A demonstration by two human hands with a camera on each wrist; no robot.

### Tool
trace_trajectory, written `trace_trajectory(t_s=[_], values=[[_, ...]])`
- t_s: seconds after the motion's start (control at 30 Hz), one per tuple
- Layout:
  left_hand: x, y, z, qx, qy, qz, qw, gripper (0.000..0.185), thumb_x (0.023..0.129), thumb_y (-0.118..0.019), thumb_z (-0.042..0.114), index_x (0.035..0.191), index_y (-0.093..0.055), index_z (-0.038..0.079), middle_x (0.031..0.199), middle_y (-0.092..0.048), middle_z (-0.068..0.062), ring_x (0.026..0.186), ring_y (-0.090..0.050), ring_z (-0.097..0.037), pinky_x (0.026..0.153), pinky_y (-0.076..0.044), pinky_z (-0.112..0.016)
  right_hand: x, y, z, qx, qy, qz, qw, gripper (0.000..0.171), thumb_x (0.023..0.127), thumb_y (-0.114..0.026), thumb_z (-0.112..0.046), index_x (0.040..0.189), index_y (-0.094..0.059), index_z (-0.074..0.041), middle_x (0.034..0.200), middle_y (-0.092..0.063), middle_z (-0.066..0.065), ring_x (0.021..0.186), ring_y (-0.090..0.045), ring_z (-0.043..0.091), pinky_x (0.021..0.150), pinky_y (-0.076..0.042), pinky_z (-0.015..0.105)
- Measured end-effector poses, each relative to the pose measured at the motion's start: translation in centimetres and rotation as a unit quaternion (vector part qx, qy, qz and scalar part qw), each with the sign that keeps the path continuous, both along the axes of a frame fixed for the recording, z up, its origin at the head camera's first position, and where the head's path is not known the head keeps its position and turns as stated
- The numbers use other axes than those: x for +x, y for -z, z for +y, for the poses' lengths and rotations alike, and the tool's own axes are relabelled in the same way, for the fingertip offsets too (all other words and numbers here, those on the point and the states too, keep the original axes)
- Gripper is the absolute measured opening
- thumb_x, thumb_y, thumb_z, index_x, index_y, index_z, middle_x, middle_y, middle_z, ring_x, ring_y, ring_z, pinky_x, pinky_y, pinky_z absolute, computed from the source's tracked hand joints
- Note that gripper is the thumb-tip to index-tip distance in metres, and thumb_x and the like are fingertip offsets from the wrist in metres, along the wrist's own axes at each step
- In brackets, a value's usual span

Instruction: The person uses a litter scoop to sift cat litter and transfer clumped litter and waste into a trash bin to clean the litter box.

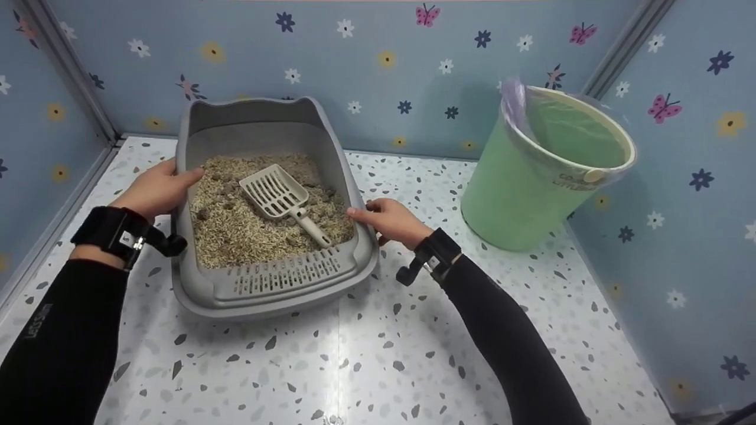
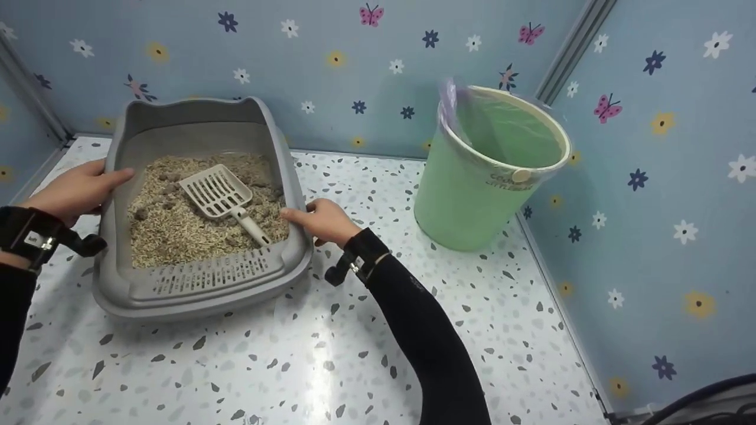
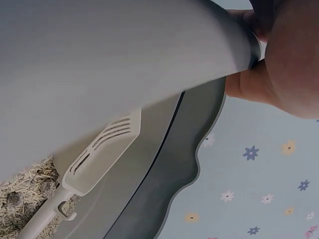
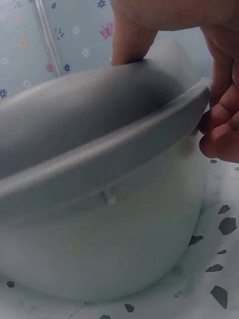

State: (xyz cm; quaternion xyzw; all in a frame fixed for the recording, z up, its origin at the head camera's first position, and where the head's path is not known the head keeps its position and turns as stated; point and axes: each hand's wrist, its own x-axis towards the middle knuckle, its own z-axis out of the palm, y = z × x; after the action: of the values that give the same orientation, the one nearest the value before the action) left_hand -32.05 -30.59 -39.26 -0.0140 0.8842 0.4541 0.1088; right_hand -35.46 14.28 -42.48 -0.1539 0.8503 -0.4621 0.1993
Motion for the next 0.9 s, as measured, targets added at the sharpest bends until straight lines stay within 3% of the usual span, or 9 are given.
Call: trace_trajectory(t_s=[0.2,0.3,0.37,0.5,0.6,0.73,0.9], values=[[-0.2,-0.1,1.4,0.026,0.015,-0.019,0.9994,0.097,0.115,-0.037,0.066,0.177,-0.007,-0.002,0.158,-0.036,-0.031,0.135,-0.043,-0.042,0.109,-0.045,-0.055,-0.6,0.0,1.3,-0.008,0.010,-0.004,1.000,0.060,0.109,-0.069,-0.057,0.128,-0.073,0.000,0.098,-0.068,0.006,0.082,-0.067,0.017,0.070,-0.064,0.036],[-0.3,0.0,2.3,0.032,0.017,-0.018,0.9992,0.095,0.115,-0.038,0.065,0.177,-0.011,-0.003,0.152,-0.039,-0.029,0.130,-0.046,-0.040,0.104,-0.047,-0.051,-0.9,-0.1,1.8,-0.010,0.019,-0.007,1.000,0.064,0.109,-0.067,-0.059,0.130,-0.073,0.001,0.101,-0.070,0.008,0.087,-0.069,0.019,0.071,-0.065,0.037],[-0.5,0.0,2.8,0.033,0.021,-0.014,0.9991,0.094,0.116,-0.039,0.064,0.177,-0.013,-0.002,0.150,-0.040,-0.027,0.129,-0.046,-0.038,0.102,-0.046,-0.050,-1.2,-0.2,2.2,-0.003,0.022,-0.006,1.000,0.066,0.108,-0.066,-0.061,0.131,-0.073,0.001,0.104,-0.071,0.010,0.089,-0.070,0.021,0.074,-0.066,0.041],[-0.7,0.2,3.8,0.039,0.029,-0.008,0.9988,0.092,0.116,-0.041,0.064,0.179,-0.011,0.005,0.160,-0.037,-0.030,0.140,-0.043,-0.044,0.112,-0.042,-0.058,-1.9,-0.5,2.8,0.017,0.032,-0.003,0.999,0.071,0.107,-0.065,-0.067,0.127,-0.074,0.001,0.101,-0.070,0.009,0.087,-0.070,0.026,0.084,-0.066,0.056],[-0.8,0.3,4.5,0.036,0.035,-0.001,0.9988,0.091,0.116,-0.042,0.064,0.180,-0.010,0.009,0.167,-0.034,-0.031,0.146,-0.040,-0.047,0.119,-0.038,-0.063,-2.3,-0.6,3.2,0.020,0.042,-0.006,0.999,0.072,0.105,-0.065,-0.069,0.123,-0.076,0.000,0.096,-0.070,0.008,0.083,-0.070,0.027,0.086,-0.065,0.060],[-0.9,0.4,5.1,0.036,0.041,0.002,0.9985,0.089,0.116,-0.043,0.062,0.180,-0.010,0.010,0.170,-0.033,-0.031,0.149,-0.039,-0.048,0.122,-0.036,-0.066,-2.3,-0.6,3.9,0.013,0.047,-0.016,0.999,0.066,0.105,-0.067,-0.068,0.116,-0.076,-0.003,0.091,-0.072,0.006,0.077,-0.068,0.021,0.071,-0.066,0.045],[-0.9,0.4,5.7,0.036,0.047,0.002,0.9983,0.090,0.116,-0.044,0.063,0.181,-0.008,0.012,0.174,-0.030,-0.032,0.154,-0.037,-0.050,0.125,-0.033,-0.069,-2.0,-0.6,4.7,-0.010,0.041,-0.038,0.998,0.062,0.104,-0.072,-0.063,0.109,-0.075,-0.002,0.081,-0.072,0.006,0.066,-0.063,0.016,0.053,-0.056,0.030]])
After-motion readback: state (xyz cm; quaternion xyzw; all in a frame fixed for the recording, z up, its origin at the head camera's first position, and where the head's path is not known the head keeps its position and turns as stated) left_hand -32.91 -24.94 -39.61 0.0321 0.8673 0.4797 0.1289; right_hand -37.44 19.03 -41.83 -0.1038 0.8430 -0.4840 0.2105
